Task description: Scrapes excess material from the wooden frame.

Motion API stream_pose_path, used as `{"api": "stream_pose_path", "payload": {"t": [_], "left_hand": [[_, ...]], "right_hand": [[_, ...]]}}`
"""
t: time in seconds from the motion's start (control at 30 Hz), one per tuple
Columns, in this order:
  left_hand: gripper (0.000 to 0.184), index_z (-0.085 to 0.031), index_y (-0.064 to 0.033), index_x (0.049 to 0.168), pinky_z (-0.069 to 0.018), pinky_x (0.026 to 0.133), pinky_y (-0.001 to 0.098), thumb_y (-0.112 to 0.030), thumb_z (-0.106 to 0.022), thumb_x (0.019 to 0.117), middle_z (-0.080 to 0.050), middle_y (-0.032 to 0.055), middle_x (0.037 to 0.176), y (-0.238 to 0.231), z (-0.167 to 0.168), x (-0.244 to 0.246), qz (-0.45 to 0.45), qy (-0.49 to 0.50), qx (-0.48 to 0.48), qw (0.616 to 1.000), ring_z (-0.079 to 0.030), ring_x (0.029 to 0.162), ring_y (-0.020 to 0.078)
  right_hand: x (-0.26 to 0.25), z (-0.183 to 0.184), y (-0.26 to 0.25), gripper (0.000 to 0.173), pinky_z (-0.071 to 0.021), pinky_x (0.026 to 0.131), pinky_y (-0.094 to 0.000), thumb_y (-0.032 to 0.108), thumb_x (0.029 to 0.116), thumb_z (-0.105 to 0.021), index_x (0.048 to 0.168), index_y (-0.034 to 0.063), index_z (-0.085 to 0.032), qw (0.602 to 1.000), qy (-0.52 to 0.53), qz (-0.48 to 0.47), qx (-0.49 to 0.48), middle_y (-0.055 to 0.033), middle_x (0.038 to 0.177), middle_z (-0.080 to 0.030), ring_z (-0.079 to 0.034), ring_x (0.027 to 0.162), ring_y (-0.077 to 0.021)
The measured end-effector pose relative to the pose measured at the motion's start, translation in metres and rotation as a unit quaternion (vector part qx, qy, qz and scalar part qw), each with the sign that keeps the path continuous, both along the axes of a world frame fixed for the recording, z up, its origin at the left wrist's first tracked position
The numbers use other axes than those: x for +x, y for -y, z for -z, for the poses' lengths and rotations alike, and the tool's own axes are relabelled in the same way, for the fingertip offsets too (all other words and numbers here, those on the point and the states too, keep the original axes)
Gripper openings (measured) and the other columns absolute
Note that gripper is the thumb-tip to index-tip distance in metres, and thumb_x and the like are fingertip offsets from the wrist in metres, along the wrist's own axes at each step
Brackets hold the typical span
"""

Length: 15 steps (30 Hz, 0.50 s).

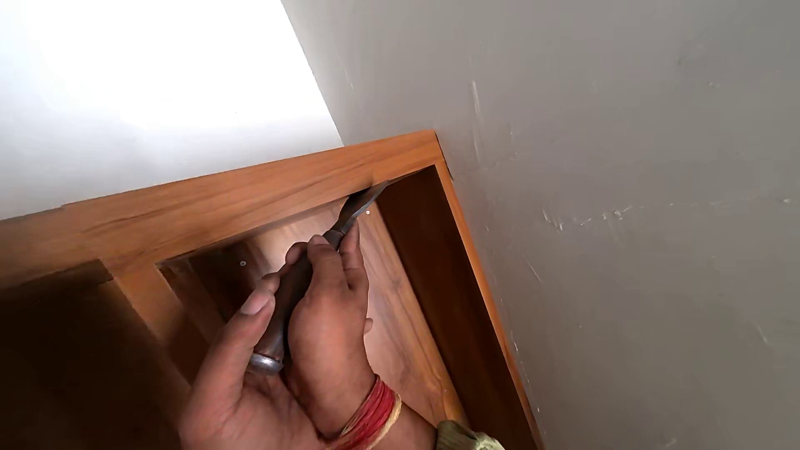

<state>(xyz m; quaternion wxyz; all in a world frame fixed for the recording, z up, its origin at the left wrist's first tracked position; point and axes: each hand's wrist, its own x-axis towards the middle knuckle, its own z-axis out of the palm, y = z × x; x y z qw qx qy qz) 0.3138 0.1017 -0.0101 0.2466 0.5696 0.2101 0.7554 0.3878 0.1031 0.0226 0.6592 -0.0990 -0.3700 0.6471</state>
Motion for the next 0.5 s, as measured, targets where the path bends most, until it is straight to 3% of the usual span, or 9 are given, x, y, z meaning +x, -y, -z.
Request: {"api": "stream_pose_path", "payload": {"t": [0.03,0.07,0.1,0.17,0.33,0.43,0.5], "left_hand": [[0.027,-0.062,-0.0069,0.106,-0.0606,0.069,0.0264,-0.015,-0.037,0.1040,-0.068,0.0015,0.091,-0.004,0.004,-0.006,0.002,-0.007,0.021,1.000,-0.069,0.087,0.0094],[0.027,-0.066,-0.0082,0.103,-0.0603,0.072,0.0279,-0.016,-0.040,0.1031,-0.069,0.0007,0.091,-0.009,0.007,-0.011,0.018,-0.003,0.034,0.999,-0.069,0.086,0.0094],[0.027,-0.069,-0.0111,0.101,-0.0614,0.072,0.0301,-0.019,-0.043,0.1013,-0.070,0.0003,0.090,-0.011,0.009,-0.013,0.033,0.005,0.033,0.999,-0.069,0.084,0.0096],[0.027,-0.070,-0.0137,0.102,-0.0617,0.069,0.0328,-0.022,-0.045,0.0999,-0.070,0.0010,0.090,-0.013,0.006,-0.013,0.044,0.004,0.022,0.999,-0.070,0.083,0.0114],[0.023,-0.067,-0.0142,0.101,-0.0603,0.070,0.0273,-0.018,-0.044,0.0995,-0.068,-0.0009,0.088,-0.014,0.001,-0.019,0.028,0.007,0.026,0.999,-0.068,0.082,0.0078],[0.022,-0.068,-0.0173,0.091,-0.0566,0.068,0.0222,-0.017,-0.047,0.0952,-0.067,-0.0045,0.084,-0.019,-0.002,-0.013,-0.032,-0.002,0.043,0.999,-0.066,0.079,0.0047],[0.021,-0.069,-0.0172,0.094,-0.0593,0.067,0.0295,-0.022,-0.049,0.0935,-0.068,-0.0024,0.089,-0.023,-0.001,-0.018,-0.040,-0.021,0.030,0.999,-0.068,0.082,0.0096]], "right_hand": [[0.011,-0.003,0.005,0.036,-0.0441,0.086,-0.0419,0.024,0.1134,-0.031,0.146,0.0185,-0.045,0.999,0.018,-0.029,-0.009,-0.0054,0.105,-0.062,-0.057,0.093,-0.0159],[-0.001,0.002,-0.003,0.035,-0.0463,0.080,-0.0395,0.024,0.1130,-0.033,0.144,0.0182,-0.047,1.000,0.006,-0.004,0.006,-0.0048,0.101,-0.062,-0.058,0.088,-0.0152],[-0.027,0.010,-0.021,0.036,-0.0546,0.067,-0.0343,0.026,0.1115,-0.036,0.145,0.0180,-0.047,0.997,-0.035,0.051,0.035,-0.0047,0.091,-0.061,-0.062,0.076,-0.0141],[-0.053,0.013,-0.041,0.036,-0.0545,0.058,-0.0330,0.030,0.1101,-0.040,0.144,0.0180,-0.047,0.989,-0.112,0.075,0.066,-0.0052,0.083,-0.058,-0.061,0.066,-0.0153],[-0.056,0.005,-0.036,0.047,-0.0547,0.054,-0.0295,0.028,0.1112,-0.037,0.158,0.0238,-0.031,0.988,-0.133,0.054,0.059,-0.0063,0.083,-0.057,-0.060,0.061,-0.0142],[-0.053,0.002,-0.040,0.036,-0.0545,0.051,-0.0295,0.025,0.1107,-0.037,0.146,0.0172,-0.040,0.987,-0.132,0.062,0.062,-0.0067,0.076,-0.057,-0.061,0.058,-0.0151],[-0.054,0.003,-0.044,0.037,-0.0559,0.051,-0.0299,0.023,0.1108,-0.036,0.147,0.0152,-0.039,0.986,-0.136,0.076,0.066,-0.0075,0.078,-0.057,-0.063,0.059,-0.0160]]}}
